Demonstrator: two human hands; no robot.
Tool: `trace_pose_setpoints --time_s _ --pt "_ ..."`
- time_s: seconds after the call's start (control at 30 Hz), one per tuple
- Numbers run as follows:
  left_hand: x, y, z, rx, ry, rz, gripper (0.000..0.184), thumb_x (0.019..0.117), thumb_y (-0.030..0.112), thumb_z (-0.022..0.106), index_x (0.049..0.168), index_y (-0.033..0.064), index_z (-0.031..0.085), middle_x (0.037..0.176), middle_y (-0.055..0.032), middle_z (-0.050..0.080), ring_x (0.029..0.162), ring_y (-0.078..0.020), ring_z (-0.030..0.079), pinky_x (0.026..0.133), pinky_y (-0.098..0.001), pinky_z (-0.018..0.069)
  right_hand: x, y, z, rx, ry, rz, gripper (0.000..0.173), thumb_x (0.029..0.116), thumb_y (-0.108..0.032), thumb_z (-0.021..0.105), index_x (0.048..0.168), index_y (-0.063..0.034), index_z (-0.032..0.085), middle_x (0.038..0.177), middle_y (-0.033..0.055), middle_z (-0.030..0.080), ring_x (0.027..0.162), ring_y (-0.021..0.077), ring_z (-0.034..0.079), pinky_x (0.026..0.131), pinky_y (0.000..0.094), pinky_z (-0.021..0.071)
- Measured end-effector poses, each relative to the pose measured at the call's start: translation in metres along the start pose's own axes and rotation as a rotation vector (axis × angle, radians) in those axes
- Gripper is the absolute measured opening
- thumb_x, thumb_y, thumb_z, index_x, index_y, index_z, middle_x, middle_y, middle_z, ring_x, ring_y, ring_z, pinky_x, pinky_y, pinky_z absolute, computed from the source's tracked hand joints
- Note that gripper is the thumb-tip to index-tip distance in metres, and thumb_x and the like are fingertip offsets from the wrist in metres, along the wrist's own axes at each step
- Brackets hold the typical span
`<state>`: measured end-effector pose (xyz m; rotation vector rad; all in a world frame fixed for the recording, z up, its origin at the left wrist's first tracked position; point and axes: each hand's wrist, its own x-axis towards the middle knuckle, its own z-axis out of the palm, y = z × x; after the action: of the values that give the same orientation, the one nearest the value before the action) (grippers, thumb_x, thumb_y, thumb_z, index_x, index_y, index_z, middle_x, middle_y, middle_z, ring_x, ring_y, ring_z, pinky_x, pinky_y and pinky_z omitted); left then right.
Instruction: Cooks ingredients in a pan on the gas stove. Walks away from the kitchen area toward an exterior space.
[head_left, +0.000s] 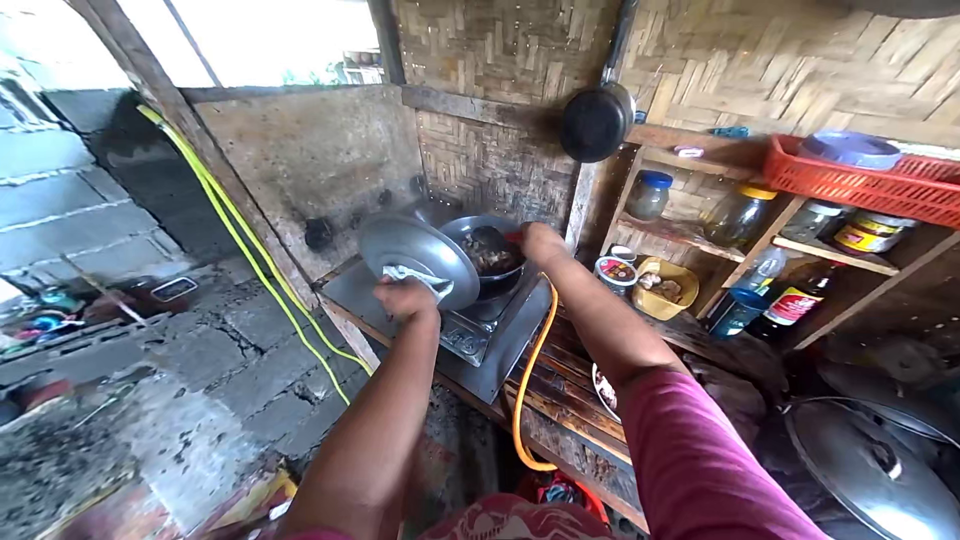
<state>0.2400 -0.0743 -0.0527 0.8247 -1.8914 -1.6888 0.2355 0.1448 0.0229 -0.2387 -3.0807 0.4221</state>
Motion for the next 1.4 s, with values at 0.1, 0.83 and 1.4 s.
trace_pose_setpoints --time_s 0.1,0.83,1.4 --pt "0.002 0.000 -0.001 -0.009 -0.019 0.026 0.043 0.0951 0.011 0.065 0.136 0.0014 0.054 0.125 -0.0176 0.066 0.117 -0.0271 0.065 0.100 -0.0437 0.0536 0.040 -0.009 0.015 0.074 -0.023 0.085 0.032 0.1028 -0.020 0.053 0.126 -0.0005 0.066 0.134 0.0233 0.064 0.128 0.0409 0.059 0.103 0.0640 0.0473" --pt "0.001 0.000 -0.004 -0.019 -0.006 0.010 0.047 0.0966 0.013 0.062 0.141 0.0045 0.050 0.131 -0.0185 0.064 0.122 -0.0289 0.063 0.102 -0.0469 0.0508 -0.055 0.013 -0.021 -0.345 0.097 -0.278 0.030 0.0942 -0.003 0.062 0.121 -0.0107 0.072 0.134 0.0170 0.063 0.129 0.0437 0.055 0.094 0.0652 0.0523" --pt "-0.002 -0.006 -0.007 -0.094 -0.018 0.021 0.043 0.0962 0.009 0.061 0.138 0.0034 0.050 0.126 -0.0171 0.064 0.114 -0.0256 0.066 0.094 -0.0439 0.0553 -0.033 -0.027 -0.017 0.025 -0.067 -0.155 0.029 0.1005 -0.024 0.059 0.116 -0.0017 0.069 0.121 0.0244 0.067 0.116 0.0419 0.064 0.093 0.0659 0.0514"
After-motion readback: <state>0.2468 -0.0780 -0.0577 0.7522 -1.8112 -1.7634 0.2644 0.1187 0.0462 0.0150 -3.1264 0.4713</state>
